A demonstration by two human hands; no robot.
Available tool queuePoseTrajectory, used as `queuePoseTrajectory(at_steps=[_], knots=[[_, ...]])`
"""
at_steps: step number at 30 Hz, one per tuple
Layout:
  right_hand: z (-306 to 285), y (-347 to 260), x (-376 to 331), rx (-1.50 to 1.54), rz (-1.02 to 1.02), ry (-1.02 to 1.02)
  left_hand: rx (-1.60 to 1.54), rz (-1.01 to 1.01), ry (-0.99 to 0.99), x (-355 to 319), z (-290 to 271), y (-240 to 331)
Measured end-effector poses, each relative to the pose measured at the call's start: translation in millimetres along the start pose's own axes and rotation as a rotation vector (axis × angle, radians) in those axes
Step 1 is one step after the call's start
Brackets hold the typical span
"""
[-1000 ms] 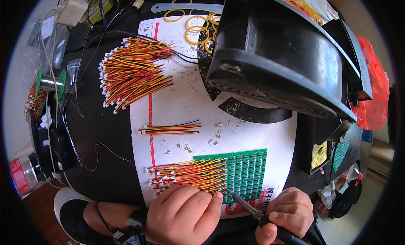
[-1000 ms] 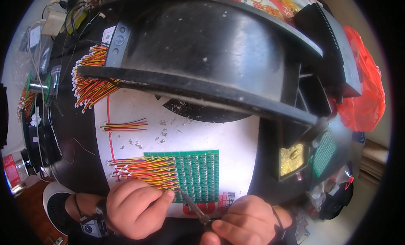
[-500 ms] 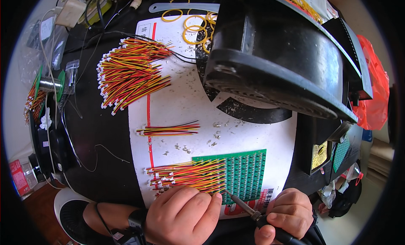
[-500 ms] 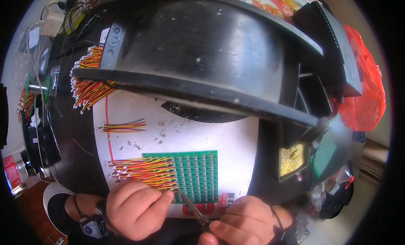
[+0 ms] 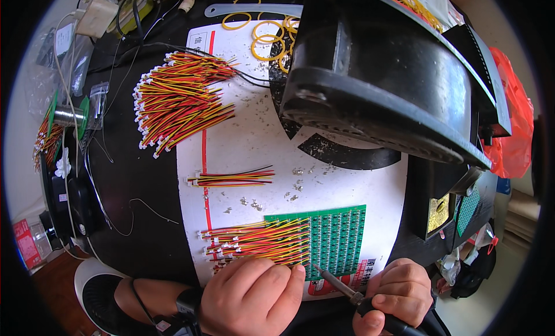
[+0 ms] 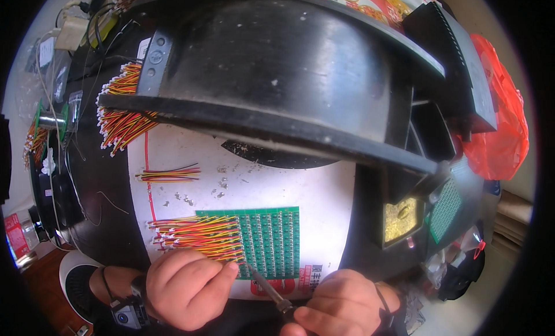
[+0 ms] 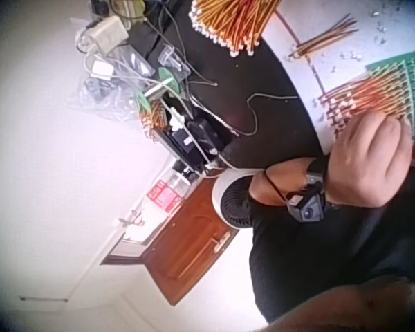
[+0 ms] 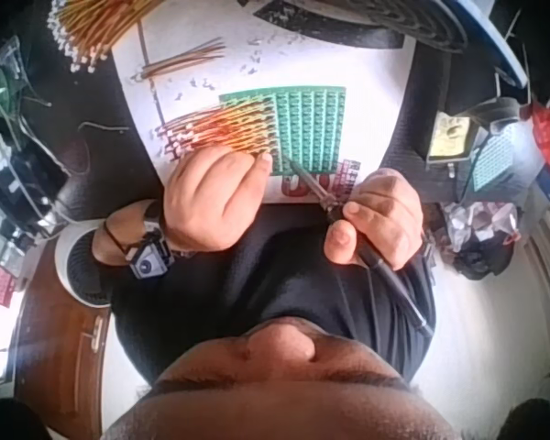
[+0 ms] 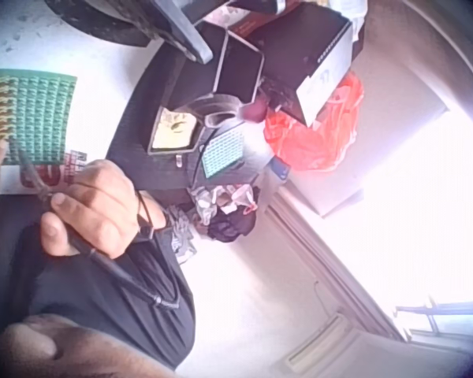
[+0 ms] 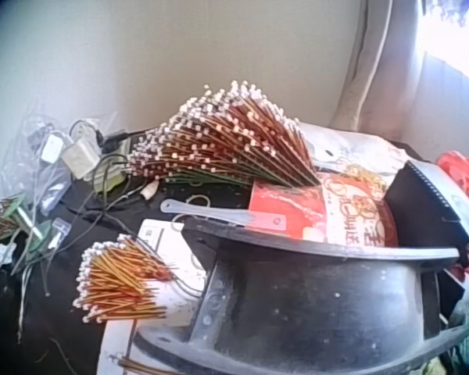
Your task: Soldering colored wires onto a green printed circuit board.
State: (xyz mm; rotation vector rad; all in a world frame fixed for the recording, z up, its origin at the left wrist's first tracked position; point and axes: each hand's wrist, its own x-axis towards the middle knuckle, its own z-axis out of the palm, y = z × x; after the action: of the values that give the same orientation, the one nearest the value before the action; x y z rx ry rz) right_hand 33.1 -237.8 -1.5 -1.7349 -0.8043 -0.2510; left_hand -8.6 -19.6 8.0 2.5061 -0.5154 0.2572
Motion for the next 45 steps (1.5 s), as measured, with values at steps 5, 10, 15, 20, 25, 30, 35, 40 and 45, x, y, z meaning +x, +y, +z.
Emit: queuePoseTrajectory(at_steps=[5,10,15,20,25,30,35,40,45], knots=[[8,-13,17,-0.061,0.044,-0.01,-0.018,-0.019,0.031,0,3,-1],[9,-14,18,-0.071,0.051,-0.017,-0.033,-0.013,0.017,-1,2,-2],[9,-13,20,-0.067,0.055,-0.026,-0.029,-0.011,0.022,-1,3,-2],[8,-14,20,-0.077,0.06,-0.027,-0.022,-0.016,0.021,0,3,-1],[6,-17,20,-0.104,0.064,-0.028,-0.017,0.003,0.01,2,3,0],[20,3,7,0.038,0.012,0.078,0.041,-0.068,-0.021,-7,1,-2],[12,-8,7,-0.022,-0.037,0.173,-0.029,-0.001,0.013,2,2,-2],[18,-1,8,-0.009,-0.094,0.269,-0.081,0.042,-0.13,8,-11,-12],[18,0,6,-0.018,-0.134,0.289,0.011,0.164,-0.162,3,-10,-21]])
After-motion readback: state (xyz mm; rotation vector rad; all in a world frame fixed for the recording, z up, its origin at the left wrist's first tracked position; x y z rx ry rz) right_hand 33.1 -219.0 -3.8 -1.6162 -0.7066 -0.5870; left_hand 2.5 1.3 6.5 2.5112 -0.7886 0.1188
